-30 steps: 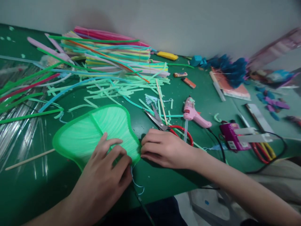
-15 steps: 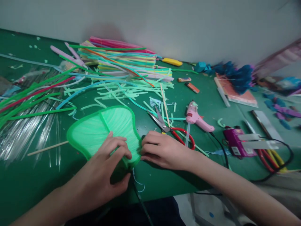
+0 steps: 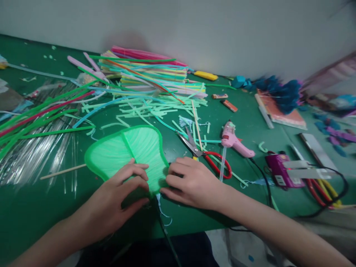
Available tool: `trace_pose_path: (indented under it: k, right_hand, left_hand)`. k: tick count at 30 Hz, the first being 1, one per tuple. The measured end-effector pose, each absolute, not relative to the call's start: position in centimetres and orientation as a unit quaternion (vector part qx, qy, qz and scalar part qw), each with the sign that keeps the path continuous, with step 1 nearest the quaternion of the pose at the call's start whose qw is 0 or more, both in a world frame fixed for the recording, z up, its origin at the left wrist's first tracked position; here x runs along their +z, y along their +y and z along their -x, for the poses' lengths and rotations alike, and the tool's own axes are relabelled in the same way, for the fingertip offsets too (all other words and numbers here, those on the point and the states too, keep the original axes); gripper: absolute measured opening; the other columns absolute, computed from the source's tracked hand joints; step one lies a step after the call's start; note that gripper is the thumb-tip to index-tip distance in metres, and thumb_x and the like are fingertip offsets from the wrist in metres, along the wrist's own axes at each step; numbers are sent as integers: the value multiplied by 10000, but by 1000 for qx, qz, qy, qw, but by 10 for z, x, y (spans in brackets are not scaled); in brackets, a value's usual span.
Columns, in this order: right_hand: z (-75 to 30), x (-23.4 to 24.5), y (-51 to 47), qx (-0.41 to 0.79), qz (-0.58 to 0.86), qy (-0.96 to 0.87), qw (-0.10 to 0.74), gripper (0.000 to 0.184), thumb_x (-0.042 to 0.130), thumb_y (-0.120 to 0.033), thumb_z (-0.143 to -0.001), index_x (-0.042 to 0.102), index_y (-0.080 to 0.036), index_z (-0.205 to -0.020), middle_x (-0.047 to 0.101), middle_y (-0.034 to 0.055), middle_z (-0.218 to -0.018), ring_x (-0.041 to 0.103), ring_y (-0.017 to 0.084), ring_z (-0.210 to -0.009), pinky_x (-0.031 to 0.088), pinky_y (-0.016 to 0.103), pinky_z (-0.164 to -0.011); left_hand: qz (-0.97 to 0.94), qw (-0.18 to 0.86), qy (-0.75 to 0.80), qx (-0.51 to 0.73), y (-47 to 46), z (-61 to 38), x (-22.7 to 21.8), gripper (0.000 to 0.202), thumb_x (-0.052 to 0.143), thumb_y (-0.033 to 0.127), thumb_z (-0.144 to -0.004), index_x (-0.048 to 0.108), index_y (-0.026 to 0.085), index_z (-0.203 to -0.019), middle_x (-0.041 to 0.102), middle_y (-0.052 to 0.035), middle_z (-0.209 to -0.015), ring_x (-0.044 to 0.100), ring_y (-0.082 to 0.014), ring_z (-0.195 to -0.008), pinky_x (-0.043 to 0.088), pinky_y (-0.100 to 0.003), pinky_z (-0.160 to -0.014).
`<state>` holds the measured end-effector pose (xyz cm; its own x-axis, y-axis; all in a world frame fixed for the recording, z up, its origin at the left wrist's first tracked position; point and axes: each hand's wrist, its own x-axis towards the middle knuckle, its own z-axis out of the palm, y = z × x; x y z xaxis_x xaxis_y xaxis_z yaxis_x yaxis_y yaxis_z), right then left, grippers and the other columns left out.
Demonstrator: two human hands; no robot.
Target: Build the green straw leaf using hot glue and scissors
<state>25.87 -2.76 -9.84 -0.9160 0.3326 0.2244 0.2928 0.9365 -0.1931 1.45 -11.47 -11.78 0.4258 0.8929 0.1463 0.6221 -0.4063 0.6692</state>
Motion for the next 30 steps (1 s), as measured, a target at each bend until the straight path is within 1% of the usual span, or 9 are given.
trace_pose_path:
  k: [4, 7, 9, 14, 17, 20, 23, 27, 30]
  right_hand:
    - [-256, -98, -31, 57, 172, -974, 134, 319, 579, -372, -989, 645, -201, -728, 614, 23, -740, 497, 174, -693, 343, 322, -623]
    - [-255, -98, -32, 42, 175, -974, 139, 320, 570, -349, -987, 646, -203, -713, 617, 23, -723, 507, 177, -685, 339, 330, -614]
    - [-254, -97, -33, 37, 175, -974, 138, 316, 571, -348, -983, 648, -203, -713, 618, 22, -717, 514, 180, -686, 338, 335, -611]
    - [-255, -97, -34, 35, 170, -976, 133, 324, 580, -366, -983, 645, -202, -711, 623, 21, -723, 525, 182, -693, 344, 336, -606]
    - [-259, -95, -29, 68, 157, -978, 118, 311, 579, -362, -992, 658, -190, -746, 645, 27, -758, 536, 178, -708, 383, 327, -627]
    - [-267, -93, -19, 156, 161, -969, 102, 223, 580, -306, -996, 696, -170, -861, 678, 42, -845, 583, 174, -785, 461, 311, -723]
    - [-273, -92, -9, 232, 162, -955, 89, 141, 597, -263, -986, 705, -172, -972, 691, 57, -949, 617, 179, -888, 496, 314, -823]
    - [-273, -94, -5, 252, 145, -953, 85, 130, 589, -255, -996, 695, -186, -964, 670, 62, -954, 605, 182, -889, 496, 317, -810]
    - [-270, -97, -7, 242, 137, -957, 85, 155, 561, -236, -1007, 689, -186, -936, 657, 55, -923, 582, 178, -850, 484, 307, -766]
  left_hand:
    - [-803, 259, 475, 250, -116, -19, -116, 107, 606, 214, -947, 585, 275, -1031, 636, -19, -1114, 585, -228, -1315, 352, -524, -1239]
    - [-793, 239, 494, 263, -120, -28, -118, 209, 636, 226, -925, 561, 265, -1116, 615, -38, -1147, 564, -240, -1308, 324, -562, -1243]
    - [-790, 214, 504, 276, -122, -34, -119, 224, 634, 205, -923, 556, 255, -1127, 608, -42, -1125, 560, -242, -1286, 316, -580, -1238]
    - [-789, 182, 513, 285, -122, -46, -122, 128, 589, 135, -925, 563, 234, -1001, 597, -31, -1002, 591, -257, -1204, 328, -653, -1195]
    - [-784, 175, 523, 287, -119, -49, -122, 111, 578, 119, -914, 569, 228, -930, 582, -25, -946, 601, -275, -1169, 344, -694, -1158]
    - [-783, 172, 526, 286, -118, -51, -120, 121, 575, 98, -904, 585, 219, -898, 572, -23, -920, 592, -280, -1163, 343, -694, -1150]
    - [-783, 171, 526, 284, -119, -52, -120, 124, 575, 92, -898, 592, 213, -880, 566, -21, -911, 587, -270, -1155, 327, -669, -1166]
    - [-782, 163, 529, 285, -119, -52, -120, 124, 577, 98, -899, 597, 218, -875, 566, -16, -913, 580, -250, -1157, 329, -599, -1184]
    - [-784, 163, 528, 282, -119, -52, -121, 123, 577, 101, -901, 598, 221, -883, 564, -15, -916, 579, -250, -1160, 320, -599, -1187]
